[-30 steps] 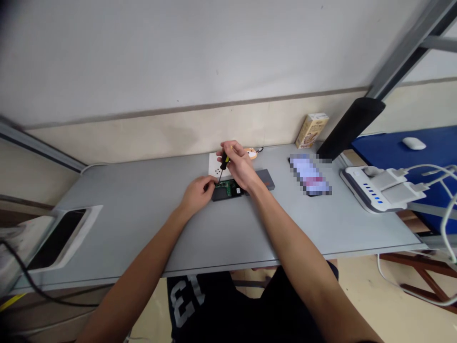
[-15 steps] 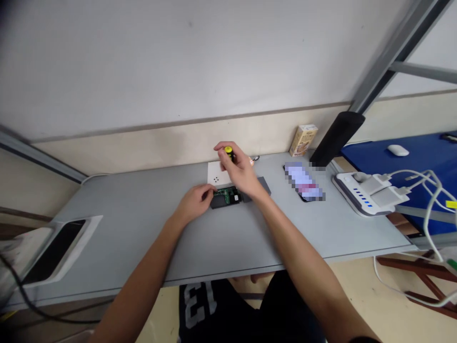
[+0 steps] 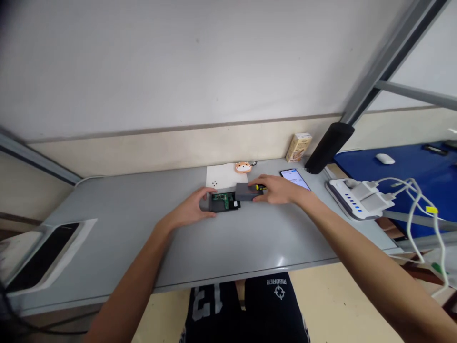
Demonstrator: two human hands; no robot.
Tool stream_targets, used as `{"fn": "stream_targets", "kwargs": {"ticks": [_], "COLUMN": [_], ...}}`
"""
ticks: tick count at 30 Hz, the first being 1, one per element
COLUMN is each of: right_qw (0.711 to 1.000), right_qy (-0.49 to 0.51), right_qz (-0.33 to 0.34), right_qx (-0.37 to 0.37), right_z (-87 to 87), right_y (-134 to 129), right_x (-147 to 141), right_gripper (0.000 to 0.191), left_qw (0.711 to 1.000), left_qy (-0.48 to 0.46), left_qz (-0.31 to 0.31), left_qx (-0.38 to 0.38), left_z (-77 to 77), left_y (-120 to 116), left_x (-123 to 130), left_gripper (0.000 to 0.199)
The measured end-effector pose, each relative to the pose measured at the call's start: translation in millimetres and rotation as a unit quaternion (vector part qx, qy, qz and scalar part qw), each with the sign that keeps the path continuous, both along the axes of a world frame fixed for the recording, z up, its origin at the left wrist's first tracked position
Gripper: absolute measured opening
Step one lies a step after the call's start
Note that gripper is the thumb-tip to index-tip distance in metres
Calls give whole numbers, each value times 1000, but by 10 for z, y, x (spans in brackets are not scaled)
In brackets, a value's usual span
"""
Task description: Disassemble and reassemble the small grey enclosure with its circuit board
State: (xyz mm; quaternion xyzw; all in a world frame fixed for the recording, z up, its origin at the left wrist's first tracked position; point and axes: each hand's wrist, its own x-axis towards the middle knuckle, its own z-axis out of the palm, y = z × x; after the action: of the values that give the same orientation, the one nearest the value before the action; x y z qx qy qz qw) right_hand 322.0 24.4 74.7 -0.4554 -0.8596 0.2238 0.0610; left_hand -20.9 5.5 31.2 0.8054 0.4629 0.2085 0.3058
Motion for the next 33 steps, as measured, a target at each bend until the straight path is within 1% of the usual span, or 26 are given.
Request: {"fn": "stream_targets", "kwargs": {"ticks": [3,5,9,13,15,18,21,27,30,33], "right_qw": [999,999,996,993,994,995,994,990,991,991], "right_qy": [20,13,-7,-15,-5,8,-4,-2,22,60], "right_qz": [34,40,50,61,64,71,74,57,46,23], "right_qx": [-8,16,78,99,93,75,85,126,126,119], "right_z": [7,-54,-199,-234,-216,-195,-216,-339,-416,-502], "right_y": [-37,-80,-134,-112,-97,-92,-114,-199,-218,-231], "right_x": [-101,-167,-334,-489,-506,-457,-415,-493,-565,-658], "right_gripper": [57,58,60,61,61,60,58,60,60,61], "left_qw": [1000,1000,1000,999,999,999,999,997,997,998], "left_qy": [1,1,4,16,13,12,24,65,73,54], "left_qz": [6,16,28,31,31,25,26,27,25,22], "left_qx": [0,1,5,15,23,29,25,25,31,30], "left_z": [-48,-85,-131,-121,-113,-107,-105,-88,-98,-125], "left_y": [26,39,43,29,23,19,18,4,2,9], "left_x": [10,18,48,77,85,96,112,133,133,128], "left_gripper": [66,69,85,81,78,75,74,94,97,101]}}
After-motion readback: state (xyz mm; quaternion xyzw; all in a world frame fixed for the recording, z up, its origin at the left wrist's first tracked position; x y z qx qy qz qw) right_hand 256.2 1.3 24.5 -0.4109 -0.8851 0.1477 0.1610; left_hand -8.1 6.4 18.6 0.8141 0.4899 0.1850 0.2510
